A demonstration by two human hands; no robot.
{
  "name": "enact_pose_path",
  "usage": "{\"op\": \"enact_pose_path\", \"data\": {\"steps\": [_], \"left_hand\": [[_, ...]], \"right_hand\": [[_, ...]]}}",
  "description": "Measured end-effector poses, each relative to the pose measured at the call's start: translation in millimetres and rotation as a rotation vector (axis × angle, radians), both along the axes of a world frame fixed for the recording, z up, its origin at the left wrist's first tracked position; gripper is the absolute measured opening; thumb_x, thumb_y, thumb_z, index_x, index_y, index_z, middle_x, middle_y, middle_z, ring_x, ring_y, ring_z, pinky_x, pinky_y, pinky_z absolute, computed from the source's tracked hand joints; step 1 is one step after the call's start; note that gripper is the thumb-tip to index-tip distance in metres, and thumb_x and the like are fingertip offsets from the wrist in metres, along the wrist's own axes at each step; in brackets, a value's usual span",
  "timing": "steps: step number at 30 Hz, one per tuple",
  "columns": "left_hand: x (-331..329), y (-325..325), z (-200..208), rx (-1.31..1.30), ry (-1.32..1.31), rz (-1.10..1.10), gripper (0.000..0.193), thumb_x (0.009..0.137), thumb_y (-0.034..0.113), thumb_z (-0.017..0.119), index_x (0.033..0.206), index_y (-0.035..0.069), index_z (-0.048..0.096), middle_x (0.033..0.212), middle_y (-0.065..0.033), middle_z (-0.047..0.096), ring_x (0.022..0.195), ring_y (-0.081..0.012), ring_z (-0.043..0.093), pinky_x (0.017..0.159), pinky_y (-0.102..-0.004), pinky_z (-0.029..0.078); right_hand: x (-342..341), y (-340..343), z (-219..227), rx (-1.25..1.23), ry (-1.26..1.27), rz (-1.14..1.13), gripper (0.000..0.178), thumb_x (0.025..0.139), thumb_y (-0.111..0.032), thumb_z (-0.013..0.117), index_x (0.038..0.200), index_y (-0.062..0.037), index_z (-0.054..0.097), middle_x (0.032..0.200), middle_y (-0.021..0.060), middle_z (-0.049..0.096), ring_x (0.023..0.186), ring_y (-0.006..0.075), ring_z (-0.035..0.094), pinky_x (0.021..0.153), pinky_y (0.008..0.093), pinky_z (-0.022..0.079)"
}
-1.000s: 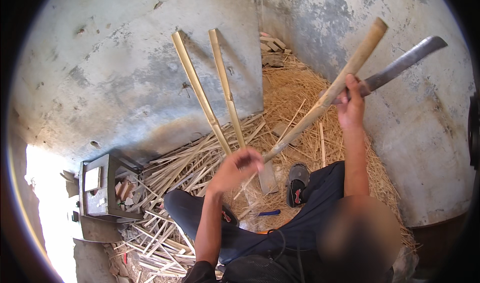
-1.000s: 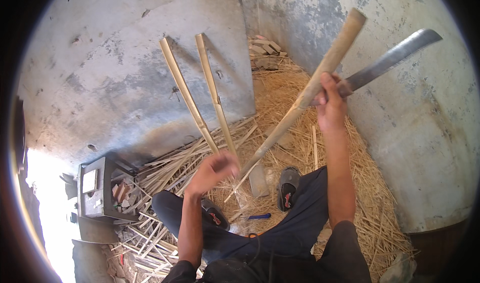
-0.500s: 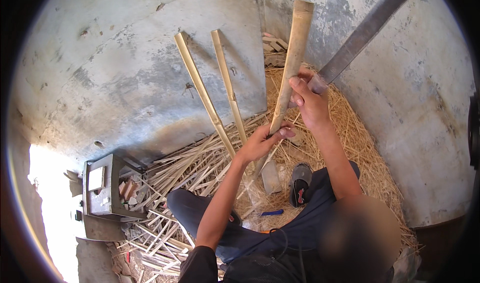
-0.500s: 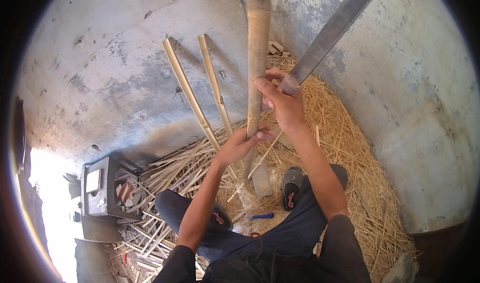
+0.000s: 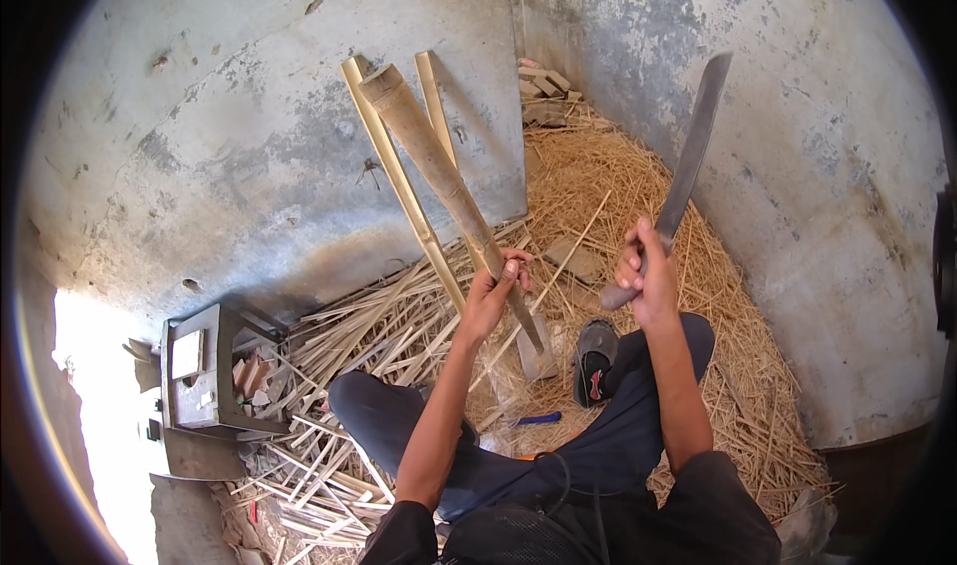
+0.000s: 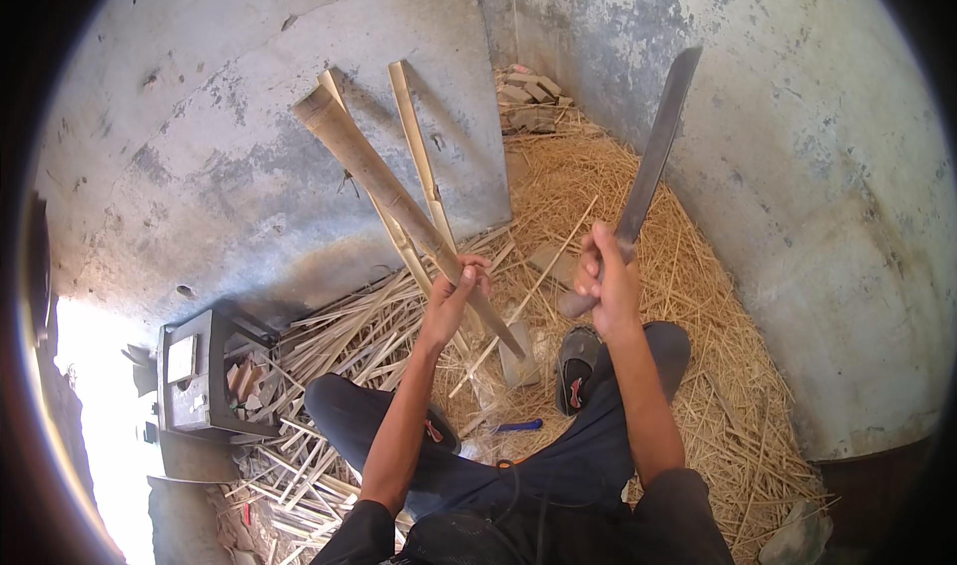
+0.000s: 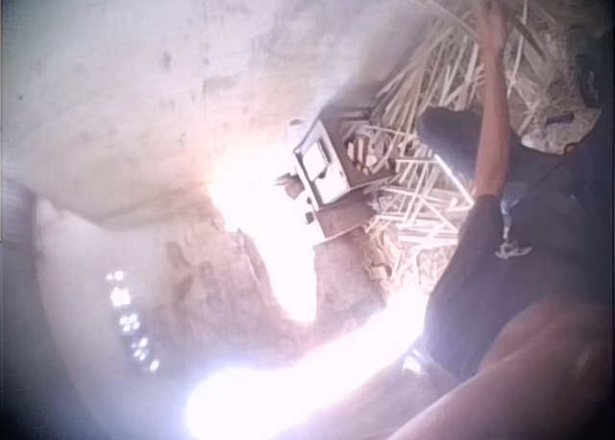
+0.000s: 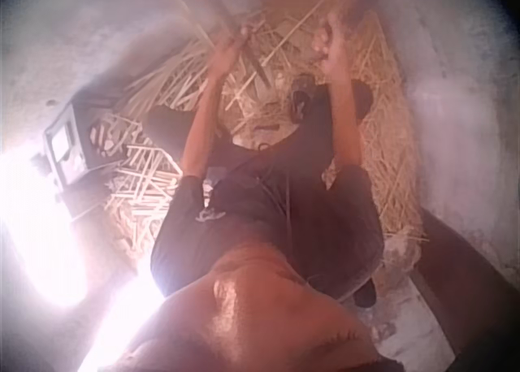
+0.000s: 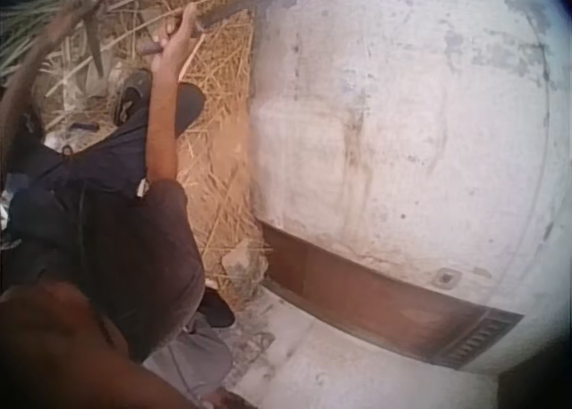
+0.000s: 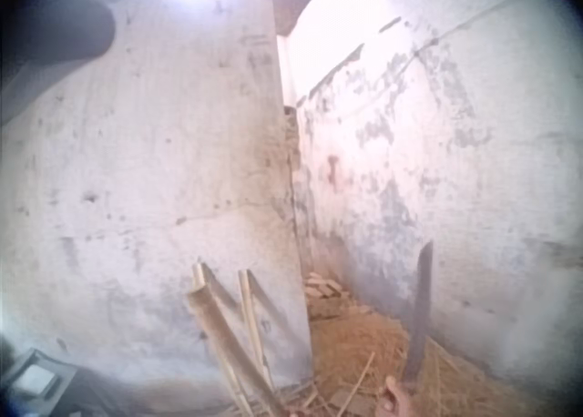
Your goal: The person sits on a straw-covered floor and splits a long bamboo pole into thin strips using a curved blade. They hold the bamboo with one hand and use the blade to split the material lengthwise, then switch to a utility knife to further refine the strips.
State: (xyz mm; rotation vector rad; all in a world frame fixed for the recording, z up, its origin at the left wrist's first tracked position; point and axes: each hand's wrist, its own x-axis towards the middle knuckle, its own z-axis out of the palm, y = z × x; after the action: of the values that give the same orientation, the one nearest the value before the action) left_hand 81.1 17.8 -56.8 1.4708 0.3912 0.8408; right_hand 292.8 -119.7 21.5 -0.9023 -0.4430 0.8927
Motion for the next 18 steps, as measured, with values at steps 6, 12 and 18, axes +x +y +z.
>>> {"op": "enact_pose_path", "data": {"steps": [6, 12, 18], "left_hand": [[-0.9, -3.5, 10.6, 0.117, 0.127, -0.029, 0.044, 0.108, 0.031, 0.058, 0.143, 0.006, 0.056, 0.113, -0.0083, 0.067, 0.108, -0.0188, 0.065, 0.101, -0.0373, 0.049], [4.5, -3.3, 18.7, 0.009, -0.058, -0.053, 0.056, 0.103, 0.038, 0.065, 0.147, 0.005, 0.053, 0.121, -0.0107, 0.068, 0.119, -0.0236, 0.066, 0.108, -0.0421, 0.047], [9.1, -2.0, 16.3, -0.12, -0.028, -0.16, 0.043, 0.103, 0.034, 0.063, 0.135, 0.006, 0.055, 0.114, -0.0067, 0.062, 0.117, -0.0207, 0.061, 0.109, -0.0411, 0.042]], "right_hand": [[-10.8, -21.2, -68.9, -0.203, 0.16, 0.034, 0.034, 0.105, -0.041, 0.063, 0.098, -0.0086, 0.06, 0.062, -0.0051, 0.044, 0.044, 0.0042, 0.038, 0.044, 0.0229, 0.035], [-44.8, -43.4, -122.9, -0.439, 0.161, 0.227, 0.034, 0.103, -0.042, 0.065, 0.093, -0.0097, 0.057, 0.064, -0.0048, 0.045, 0.046, 0.0048, 0.039, 0.045, 0.0237, 0.036], [-70.9, -50.1, -167.9, -0.575, 0.303, 0.442, 0.035, 0.102, -0.042, 0.068, 0.091, -0.0114, 0.055, 0.064, -0.0055, 0.043, 0.046, 0.0056, 0.039, 0.048, 0.0257, 0.037]]}}
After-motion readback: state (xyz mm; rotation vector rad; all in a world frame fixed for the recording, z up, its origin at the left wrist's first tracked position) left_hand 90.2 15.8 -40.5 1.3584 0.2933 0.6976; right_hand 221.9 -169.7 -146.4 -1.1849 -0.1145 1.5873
